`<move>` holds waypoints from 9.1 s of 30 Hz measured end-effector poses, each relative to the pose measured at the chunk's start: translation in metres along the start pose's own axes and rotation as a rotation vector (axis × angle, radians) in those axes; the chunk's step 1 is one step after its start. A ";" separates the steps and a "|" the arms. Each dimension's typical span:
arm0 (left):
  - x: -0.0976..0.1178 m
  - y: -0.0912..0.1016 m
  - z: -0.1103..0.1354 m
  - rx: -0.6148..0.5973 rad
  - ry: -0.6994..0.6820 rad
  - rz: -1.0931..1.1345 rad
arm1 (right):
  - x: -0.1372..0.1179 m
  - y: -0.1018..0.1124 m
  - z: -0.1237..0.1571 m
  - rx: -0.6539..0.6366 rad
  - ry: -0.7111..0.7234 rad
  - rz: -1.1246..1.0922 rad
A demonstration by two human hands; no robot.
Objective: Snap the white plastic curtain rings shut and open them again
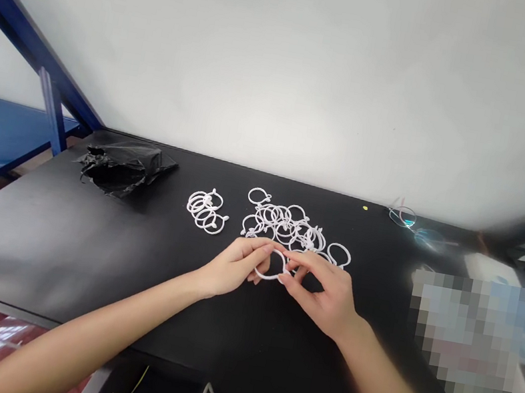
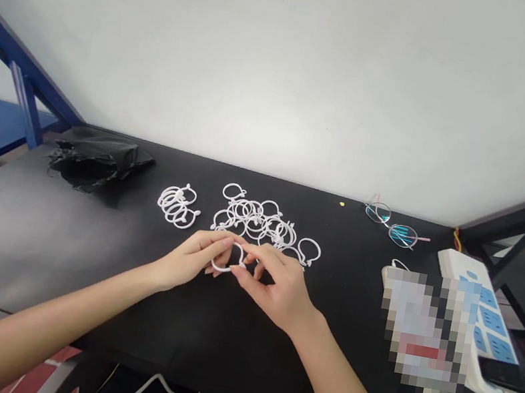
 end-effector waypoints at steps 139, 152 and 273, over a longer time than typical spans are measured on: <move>0.031 -0.019 0.026 0.111 -0.480 -1.006 | -0.022 -0.025 0.000 0.096 0.002 -0.251; 0.047 0.093 0.028 0.527 -0.108 -1.399 | 0.011 -0.011 0.010 0.185 -0.153 -0.325; 0.035 0.045 0.018 0.207 -0.239 -1.288 | 0.009 -0.041 -0.001 -0.193 -0.092 0.132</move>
Point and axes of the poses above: each hand's wrist, its own z-axis away from the middle knuckle, its own y-axis out of the back of the hand, x = y × z, the point moved 7 cm from there along -z, towards the middle knuckle, and after that the axes turned 12 degrees about -x, right-handed, at the moved point
